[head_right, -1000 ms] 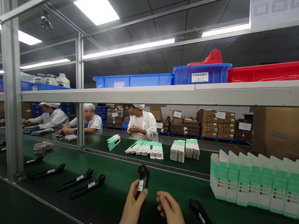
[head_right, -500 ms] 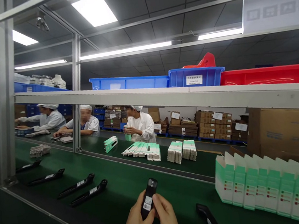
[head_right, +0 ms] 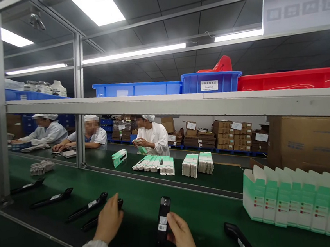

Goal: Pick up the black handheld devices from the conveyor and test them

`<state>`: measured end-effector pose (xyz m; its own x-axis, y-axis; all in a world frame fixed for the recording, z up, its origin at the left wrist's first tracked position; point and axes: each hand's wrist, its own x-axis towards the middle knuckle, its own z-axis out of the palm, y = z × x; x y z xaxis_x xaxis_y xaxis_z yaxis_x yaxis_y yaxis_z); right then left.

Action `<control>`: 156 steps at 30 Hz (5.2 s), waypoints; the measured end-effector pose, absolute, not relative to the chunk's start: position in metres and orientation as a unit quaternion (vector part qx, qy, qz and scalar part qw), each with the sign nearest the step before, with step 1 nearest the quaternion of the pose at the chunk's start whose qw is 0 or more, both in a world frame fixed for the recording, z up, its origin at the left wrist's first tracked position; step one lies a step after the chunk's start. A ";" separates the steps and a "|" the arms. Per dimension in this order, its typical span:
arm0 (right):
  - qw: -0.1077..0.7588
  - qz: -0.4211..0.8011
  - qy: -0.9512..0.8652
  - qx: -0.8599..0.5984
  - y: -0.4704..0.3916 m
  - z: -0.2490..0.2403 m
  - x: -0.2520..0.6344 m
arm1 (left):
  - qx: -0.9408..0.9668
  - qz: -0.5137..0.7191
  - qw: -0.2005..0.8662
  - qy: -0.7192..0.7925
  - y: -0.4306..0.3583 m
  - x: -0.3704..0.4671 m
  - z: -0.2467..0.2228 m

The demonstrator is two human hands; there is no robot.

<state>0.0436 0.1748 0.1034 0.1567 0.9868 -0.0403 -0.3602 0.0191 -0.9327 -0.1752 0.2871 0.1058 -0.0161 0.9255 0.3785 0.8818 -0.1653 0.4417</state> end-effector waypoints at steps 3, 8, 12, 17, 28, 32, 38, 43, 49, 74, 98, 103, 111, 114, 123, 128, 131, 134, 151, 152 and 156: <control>0.618 0.549 -0.351 -0.441 0.175 0.102 0.044 | 0.641 0.208 0.064 0.736 0.295 -0.199 0.103; 0.627 0.554 -0.342 -0.428 0.175 0.098 0.044 | 0.687 0.195 0.141 0.686 0.286 -0.191 0.105; 0.609 0.573 -0.322 -0.443 0.178 0.095 0.046 | 0.697 0.237 0.263 0.623 0.273 -0.164 0.110; 0.580 0.542 -0.331 -0.511 0.185 0.087 0.053 | 0.399 0.411 0.695 0.434 0.245 -0.127 0.123; 0.548 0.294 -0.407 -0.669 0.191 0.071 0.084 | 0.331 0.401 0.812 0.266 0.206 -0.086 0.128; 0.578 0.235 -0.433 -0.650 0.189 0.078 0.077 | 0.468 0.441 0.675 0.363 0.207 -0.079 0.120; 0.605 0.446 -0.409 -0.518 0.183 0.100 0.054 | 0.644 0.479 0.469 0.369 0.203 -0.079 0.119; 0.626 0.562 -0.336 -0.423 0.175 0.113 0.038 | 0.677 0.437 0.455 0.379 0.189 -0.076 0.126; 0.649 0.540 -0.334 -0.419 0.179 0.100 0.043 | 0.674 0.439 0.463 0.372 0.204 -0.083 0.121; 0.523 0.530 -0.382 -0.547 0.184 0.084 0.049 | 0.337 0.431 0.742 0.387 0.232 -0.111 0.120; 0.613 0.546 -0.375 -0.431 0.182 0.104 0.042 | 0.675 0.439 0.474 0.356 0.199 -0.076 0.114; 0.649 0.542 -0.354 -0.400 0.179 0.102 0.044 | 0.669 0.437 0.494 0.341 0.210 -0.080 0.115; 0.629 0.547 -0.350 -0.427 0.179 0.097 0.045 | 0.773 0.257 0.091 0.573 0.264 -0.152 0.114; 0.628 0.541 -0.360 -0.428 0.181 0.093 0.045 | 0.704 0.160 0.040 0.691 0.277 -0.180 0.113; 0.590 0.576 -0.339 -0.454 0.176 0.097 0.044 | 0.727 0.178 0.167 0.642 0.273 -0.180 0.115; 0.565 0.552 -0.342 -0.508 0.185 0.083 0.046 | 0.660 0.307 0.434 0.531 0.255 -0.144 0.116; 0.548 0.505 -0.385 -0.545 0.190 0.074 0.050 | 0.469 0.402 0.662 0.424 0.243 -0.124 0.117; 0.557 0.455 -0.412 -0.559 0.194 0.069 0.055 | 0.375 0.423 0.748 0.346 0.232 -0.110 0.118; 0.591 0.460 -0.422 -0.511 0.184 0.097 0.048 | 0.625 0.483 0.486 0.373 0.209 -0.081 0.116; 0.599 0.500 -0.396 -0.485 0.183 0.100 0.045 | 0.643 0.477 0.467 0.375 0.207 -0.080 0.117; 0.636 0.565 -0.339 -0.402 0.178 0.106 0.038 | 0.661 0.450 0.464 0.381 0.198 -0.076 0.121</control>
